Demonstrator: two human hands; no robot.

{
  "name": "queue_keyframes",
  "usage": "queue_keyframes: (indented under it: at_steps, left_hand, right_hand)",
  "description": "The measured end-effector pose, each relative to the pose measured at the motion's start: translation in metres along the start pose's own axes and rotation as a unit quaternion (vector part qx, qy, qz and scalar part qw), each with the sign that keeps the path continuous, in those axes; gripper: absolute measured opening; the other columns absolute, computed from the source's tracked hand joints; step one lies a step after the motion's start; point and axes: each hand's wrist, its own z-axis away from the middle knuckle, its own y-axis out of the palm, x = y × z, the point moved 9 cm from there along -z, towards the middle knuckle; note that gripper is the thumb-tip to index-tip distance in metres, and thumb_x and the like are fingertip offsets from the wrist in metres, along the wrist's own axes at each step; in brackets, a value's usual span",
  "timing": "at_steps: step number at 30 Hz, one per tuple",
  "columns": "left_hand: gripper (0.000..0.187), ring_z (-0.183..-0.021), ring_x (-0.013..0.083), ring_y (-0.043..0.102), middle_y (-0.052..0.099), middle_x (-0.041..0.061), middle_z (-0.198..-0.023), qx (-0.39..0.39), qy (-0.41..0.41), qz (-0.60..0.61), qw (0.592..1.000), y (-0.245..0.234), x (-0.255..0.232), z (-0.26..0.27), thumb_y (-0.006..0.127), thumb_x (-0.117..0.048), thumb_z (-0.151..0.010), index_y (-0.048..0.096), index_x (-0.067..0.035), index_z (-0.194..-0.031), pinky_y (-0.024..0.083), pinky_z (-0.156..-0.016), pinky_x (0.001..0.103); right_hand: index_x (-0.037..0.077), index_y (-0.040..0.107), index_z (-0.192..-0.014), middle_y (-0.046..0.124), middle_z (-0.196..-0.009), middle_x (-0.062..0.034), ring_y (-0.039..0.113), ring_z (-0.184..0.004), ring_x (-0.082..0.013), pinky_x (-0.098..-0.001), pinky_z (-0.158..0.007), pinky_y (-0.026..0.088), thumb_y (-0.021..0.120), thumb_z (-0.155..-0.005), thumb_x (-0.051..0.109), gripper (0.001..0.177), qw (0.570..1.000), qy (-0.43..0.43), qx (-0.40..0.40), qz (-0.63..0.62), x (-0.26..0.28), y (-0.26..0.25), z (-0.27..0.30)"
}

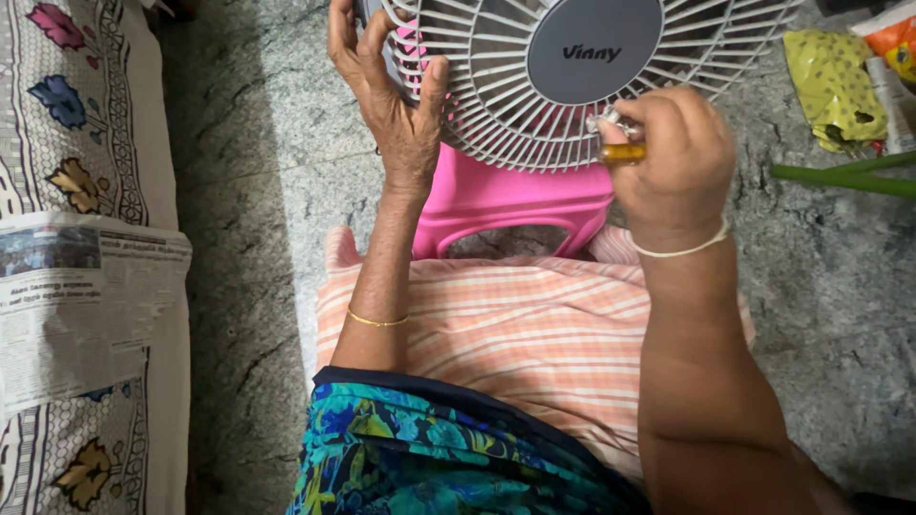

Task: The person disassembles a small electric fan by removing the front grille and then the rear grille using a screwdriver. They manipulate the fan components to detach the parts.

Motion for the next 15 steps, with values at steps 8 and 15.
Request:
queue_keyframes:
  at_steps: [8, 15]
  left_hand:
    - [0.056, -0.153, 0.0274, 0.024, 0.018, 0.009, -0.164, -0.011, 0.009, -0.011, 1.0, -0.003, -0.002, 0.0, 0.076, -0.047, -0.103, 0.052, -0.021, -0.146, 0.027, -0.128, 0.043]
    - [0.057, -0.158, 0.0296, 0.021, 0.017, 0.01, -0.164, -0.003, 0.015, 0.004, 1.0, -0.002, -0.002, -0.001, 0.076, -0.047, -0.104, 0.049, -0.02, -0.147, 0.024, -0.13, 0.044]
  right_hand:
    - [0.003, 0.063, -0.098, 0.063, -0.1, -0.0124, 0.065, -0.096, -0.0304, -0.0406, -0.087, 0.055, 0.082, -0.092, 0.003, 0.02, 0.999, 0.023, 0.027, 0.034, 0.008, 0.005, 0.006]
    - [0.004, 0.065, -0.094, 0.068, -0.093, -0.0103, 0.069, -0.082, -0.0219, -0.0323, -0.073, 0.057, 0.082, -0.095, -0.001, 0.018, 0.993, 0.084, 0.068, -0.054, -0.019, -0.004, 0.017]
